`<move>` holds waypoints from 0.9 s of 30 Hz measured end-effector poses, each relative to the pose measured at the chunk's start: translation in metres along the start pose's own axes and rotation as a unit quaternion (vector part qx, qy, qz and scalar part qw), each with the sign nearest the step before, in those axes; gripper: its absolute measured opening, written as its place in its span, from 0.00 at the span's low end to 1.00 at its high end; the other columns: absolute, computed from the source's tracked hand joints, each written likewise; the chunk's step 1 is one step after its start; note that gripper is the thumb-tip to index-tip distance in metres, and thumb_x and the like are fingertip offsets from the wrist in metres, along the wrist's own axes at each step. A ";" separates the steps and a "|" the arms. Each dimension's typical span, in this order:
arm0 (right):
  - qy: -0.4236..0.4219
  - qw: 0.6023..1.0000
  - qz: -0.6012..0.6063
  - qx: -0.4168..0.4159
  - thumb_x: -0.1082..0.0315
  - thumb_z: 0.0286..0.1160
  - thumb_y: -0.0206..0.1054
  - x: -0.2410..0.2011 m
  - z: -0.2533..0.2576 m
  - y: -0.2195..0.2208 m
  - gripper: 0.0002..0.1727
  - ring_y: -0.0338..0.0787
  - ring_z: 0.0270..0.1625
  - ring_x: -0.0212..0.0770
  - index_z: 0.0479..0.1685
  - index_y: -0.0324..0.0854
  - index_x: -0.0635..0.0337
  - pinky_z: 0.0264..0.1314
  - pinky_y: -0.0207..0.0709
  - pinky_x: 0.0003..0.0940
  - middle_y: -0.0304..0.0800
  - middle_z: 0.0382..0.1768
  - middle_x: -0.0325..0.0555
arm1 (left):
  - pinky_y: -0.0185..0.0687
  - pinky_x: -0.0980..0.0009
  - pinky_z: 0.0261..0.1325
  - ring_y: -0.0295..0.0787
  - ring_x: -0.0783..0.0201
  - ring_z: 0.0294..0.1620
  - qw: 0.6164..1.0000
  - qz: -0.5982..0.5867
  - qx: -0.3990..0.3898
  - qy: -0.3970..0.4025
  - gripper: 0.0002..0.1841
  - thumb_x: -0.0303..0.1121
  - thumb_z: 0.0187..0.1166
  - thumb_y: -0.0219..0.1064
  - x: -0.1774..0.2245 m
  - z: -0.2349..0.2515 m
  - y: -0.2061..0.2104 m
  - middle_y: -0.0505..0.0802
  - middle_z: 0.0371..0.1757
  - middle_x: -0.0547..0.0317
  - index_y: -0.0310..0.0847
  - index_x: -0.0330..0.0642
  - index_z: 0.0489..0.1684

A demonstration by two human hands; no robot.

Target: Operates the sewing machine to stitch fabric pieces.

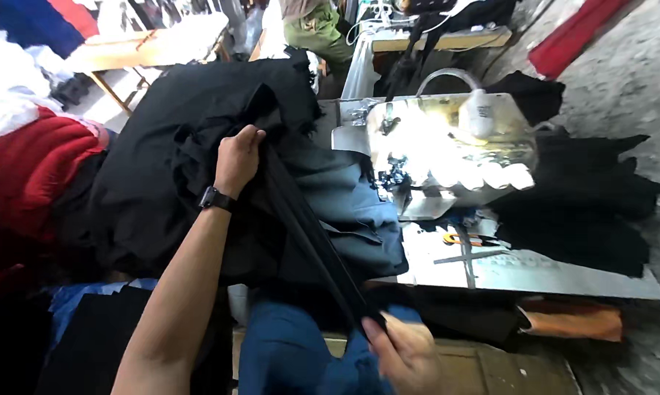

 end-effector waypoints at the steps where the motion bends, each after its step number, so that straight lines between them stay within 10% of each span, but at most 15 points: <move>1: -0.017 1.000 -0.003 0.007 0.55 0.93 0.55 0.009 0.009 0.002 0.24 0.80 0.15 0.24 0.28 0.84 0.57 0.17 0.78 0.22 0.82 0.16 0.32 | 0.82 0.46 0.42 0.90 0.49 0.34 1.000 -0.018 -0.007 0.004 0.20 0.42 0.94 0.52 0.008 -0.001 -0.002 0.90 0.30 0.44 0.83 0.34 0.43; 4: -0.014 0.984 -0.178 -0.019 0.44 0.93 0.48 0.018 0.025 -0.016 0.30 0.90 0.34 0.35 0.33 0.87 0.55 0.37 0.85 0.38 0.89 0.29 0.38 | 0.86 0.62 0.46 0.88 0.64 0.37 0.985 -0.129 -0.085 0.074 0.14 0.33 0.90 0.58 0.086 -0.042 -0.031 0.91 0.37 0.52 0.86 0.33 0.43; 7: -0.018 0.962 -0.263 -0.075 0.29 0.83 0.50 -0.006 0.027 -0.049 0.45 0.82 0.79 0.43 0.84 0.75 0.57 0.80 0.76 0.47 0.82 0.78 0.49 | 0.89 0.74 0.48 0.91 0.77 0.39 0.902 -0.259 -0.238 0.251 0.12 0.39 0.86 0.65 0.190 -0.108 -0.048 0.96 0.39 0.67 0.94 0.45 0.41; 9: -0.100 0.982 -0.143 -0.074 0.42 0.75 0.72 -0.039 0.032 -0.050 0.35 0.88 0.67 0.29 0.73 0.83 0.59 0.71 0.83 0.28 0.91 0.65 0.42 | 0.80 0.76 0.43 0.86 0.77 0.36 0.859 -0.332 -0.274 0.277 0.12 0.40 0.86 0.67 0.229 -0.134 -0.051 0.94 0.34 0.67 0.95 0.45 0.44; 11: -0.123 0.988 0.050 -0.082 0.62 0.72 0.79 -0.056 0.035 -0.041 0.11 0.92 0.43 0.20 0.42 0.91 0.61 0.49 0.88 0.18 0.96 0.39 0.35 | 0.83 0.81 0.40 0.86 0.79 0.32 0.848 -0.462 -0.204 0.159 0.11 0.37 0.79 0.74 0.231 -0.143 -0.049 0.94 0.31 0.64 0.92 0.37 0.45; 16: -0.048 0.969 0.235 0.058 0.73 0.62 0.83 -0.040 0.023 -0.033 0.08 0.95 0.42 0.27 0.39 0.92 0.60 0.51 0.92 0.26 0.97 0.37 0.36 | 0.85 0.71 0.62 0.89 0.72 0.57 0.627 -0.745 -0.186 -0.135 0.41 0.76 0.72 0.56 0.207 -0.219 -0.003 0.94 0.55 0.65 0.85 0.51 0.67; 21: -0.036 0.958 0.270 0.086 0.68 0.55 0.88 -0.018 0.015 -0.027 0.15 0.93 0.40 0.26 0.38 0.89 0.57 0.47 0.90 0.24 0.95 0.36 0.35 | 0.91 0.73 0.49 0.93 0.74 0.43 0.756 -0.628 -0.131 -0.132 0.08 0.36 0.80 0.73 0.199 -0.232 -0.016 0.95 0.42 0.65 0.90 0.41 0.44; 27: -0.222 0.946 -0.153 0.180 0.70 0.70 0.75 -0.038 0.012 -0.066 0.08 0.88 0.37 0.21 0.44 0.83 0.57 0.41 0.84 0.14 0.89 0.34 0.36 | 0.88 0.77 0.57 0.90 0.77 0.51 0.832 -0.522 -0.189 -0.012 0.14 0.44 0.86 0.66 0.183 -0.225 -0.058 0.95 0.49 0.68 0.91 0.43 0.48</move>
Point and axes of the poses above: each hand's wrist, its own z-axis towards the middle knuckle, its own y-axis out of the palm, x = y × z, the point moved 5 cm from there along z, towards the middle knuckle
